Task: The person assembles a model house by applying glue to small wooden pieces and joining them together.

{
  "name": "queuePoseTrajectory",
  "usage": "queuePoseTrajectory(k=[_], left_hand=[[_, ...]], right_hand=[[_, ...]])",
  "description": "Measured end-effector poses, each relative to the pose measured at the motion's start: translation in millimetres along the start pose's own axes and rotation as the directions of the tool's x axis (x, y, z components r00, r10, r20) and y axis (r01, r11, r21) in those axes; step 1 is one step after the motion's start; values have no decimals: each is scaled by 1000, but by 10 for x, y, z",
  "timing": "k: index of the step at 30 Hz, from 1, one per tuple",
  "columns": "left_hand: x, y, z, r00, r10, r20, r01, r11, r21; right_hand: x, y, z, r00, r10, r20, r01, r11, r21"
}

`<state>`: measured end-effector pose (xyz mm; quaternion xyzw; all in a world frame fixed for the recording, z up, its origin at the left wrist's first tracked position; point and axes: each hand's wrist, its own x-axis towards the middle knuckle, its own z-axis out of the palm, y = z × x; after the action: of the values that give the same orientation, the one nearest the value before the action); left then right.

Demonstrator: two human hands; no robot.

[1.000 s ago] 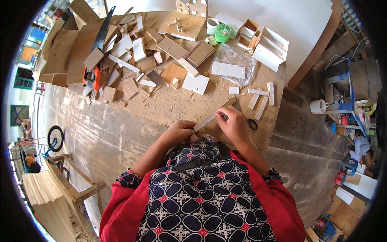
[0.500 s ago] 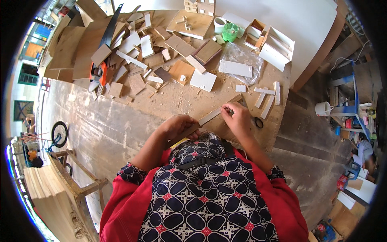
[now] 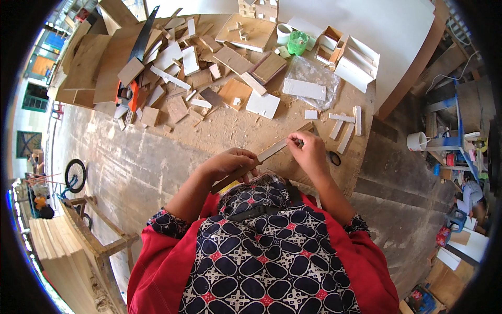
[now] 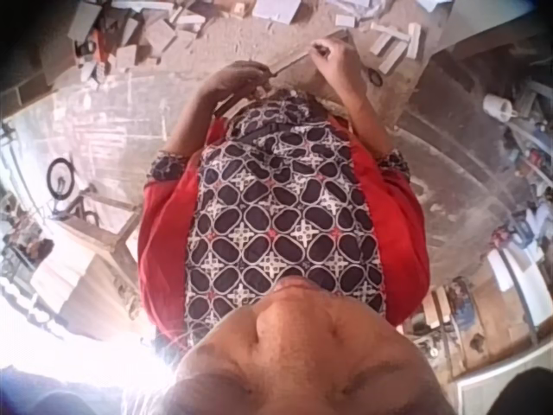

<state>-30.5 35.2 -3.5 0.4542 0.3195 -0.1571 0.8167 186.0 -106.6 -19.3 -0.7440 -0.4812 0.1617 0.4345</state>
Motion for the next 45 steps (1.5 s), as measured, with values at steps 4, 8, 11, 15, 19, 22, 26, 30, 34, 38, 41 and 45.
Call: queuePoseTrajectory(k=[4, 8, 11, 15, 19, 22, 26, 30, 34, 38, 41, 45], left_hand=[[-17, -35, 134, 992, 17, -128, -8, 997, 72], [-44, -11, 210, 983, 10, -185, 13, 992, 125], [-39, -15, 223, 978, 14, -206, 19, 987, 158], [4, -84, 188, 980, 30, -196, 0, 989, 146], [50, -160, 151, 980, 42, -196, -14, 990, 144], [59, -148, 165, 977, 37, -210, -1, 985, 170], [32, -120, 184, 977, 35, -212, -5, 990, 139], [64, -141, 161, 977, 39, -208, -4, 986, 170], [89, -157, 143, 978, 29, -208, -2, 992, 129], [123, -172, 129, 975, 23, -219, 13, 987, 161], [131, -187, 115, 977, 16, -215, 22, 984, 176], [149, -226, 97, 977, 4, -213, 36, 982, 186]], right_hand=[[4, -40, -7, 1000, -27, -3, 27, 999, -34], [-7, -10, 30, 1000, 5, 11, -5, 1000, -30], [-3, -10, 31, 1000, -10, 4, 11, 999, -38], [5, -31, 21, 1000, -22, 12, 23, 998, -54], [13, -16, 29, 999, -30, 27, 32, 997, -70], [21, -15, 25, 999, -31, 35, 33, 997, -72], [23, -31, 14, 999, -30, 42, 33, 997, -76], [27, -28, 15, 999, -28, 43, 31, 996, -86], [28, -40, 8, 999, -22, 46, 26, 996, -81], [25, -21, 12, 999, -20, 46, 23, 997, -76], [23, 15, 25, 998, -31, 52, 35, 996, -78], [43, -54, 1, 999, -36, -25, 35, 999, -26]])
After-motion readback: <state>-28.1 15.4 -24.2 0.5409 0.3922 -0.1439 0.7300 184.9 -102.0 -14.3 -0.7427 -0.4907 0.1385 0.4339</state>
